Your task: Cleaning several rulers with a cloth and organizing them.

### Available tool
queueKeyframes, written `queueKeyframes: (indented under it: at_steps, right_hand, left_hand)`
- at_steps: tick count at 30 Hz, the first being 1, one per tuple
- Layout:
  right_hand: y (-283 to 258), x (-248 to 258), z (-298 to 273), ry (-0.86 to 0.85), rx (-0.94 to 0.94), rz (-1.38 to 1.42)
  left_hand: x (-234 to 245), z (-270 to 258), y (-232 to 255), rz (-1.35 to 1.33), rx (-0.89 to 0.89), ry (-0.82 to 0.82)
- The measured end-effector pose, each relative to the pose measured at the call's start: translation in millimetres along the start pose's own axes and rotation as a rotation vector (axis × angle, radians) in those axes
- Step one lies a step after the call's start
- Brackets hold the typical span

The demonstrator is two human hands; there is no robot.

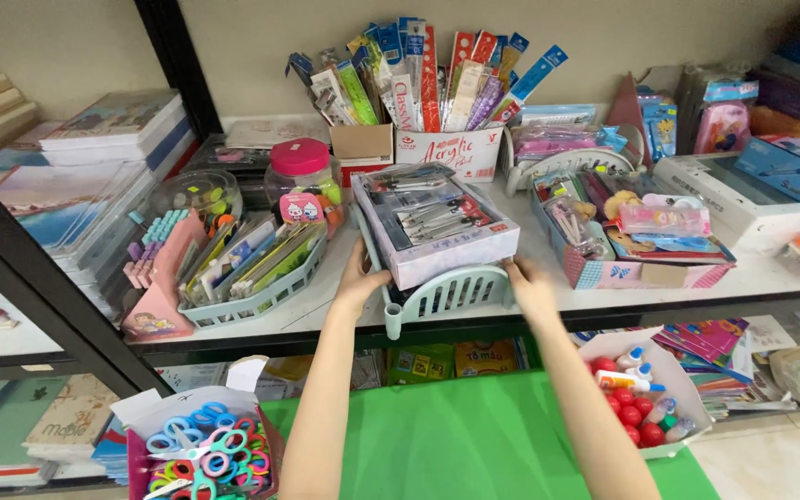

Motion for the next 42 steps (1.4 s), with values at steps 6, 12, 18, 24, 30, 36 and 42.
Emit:
queueKeyframes:
  at_steps: [6,12,18,24,30,36,42]
  right_hand:
    - [4.6,-9.7,-7.6,-0.099,-0.318,0.421]
    - [-21.5,23.4,-46.6,-0.041,-0.193,0.423]
    - [-63.8,66.8,-115.8,-0.053,-0.196,0.350]
    - [-110.4,101.6,-200.6,-0.137,-0.159,0.391]
    - [-141.4,99.4,-291.8,-0.407,-0.215,0.316]
    - [-151.0,58.0,-385.4,-0.563,-0.322,0.228]
    - [-156.3,18.6,-472.3,-0.724,-0.357,0.236]
  left_hand:
    - [-11.2,-19.1,18.9,-0.060,0.046,0.019]
    - [-20.4,-58.6,33.1,-0.067,-0.091,-0.094]
    - [-38.1,-132.7,84.5,-0.156,-0.096,-0.163]
    - [-36.6,-219.1,124.8,-0.198,-0.216,-0.219]
    - [0.9,-319.2,147.6,-0.194,-0.215,-0.238]
    - [58.7,-422.4,152.2,-0.155,-0.145,-0.142]
    - [107.6,-530.9,153.5,-0.070,-0.098,-0.004]
Point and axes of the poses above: each hand's wrist, its own z-axis towards the middle knuckle, its own x-axis out of the back of the hand, y = z × x, the point moved 10 cm from there along z, towards the middle knuckle, and after that the axes turned 6 degrees about -x, right-handed, at the moved point
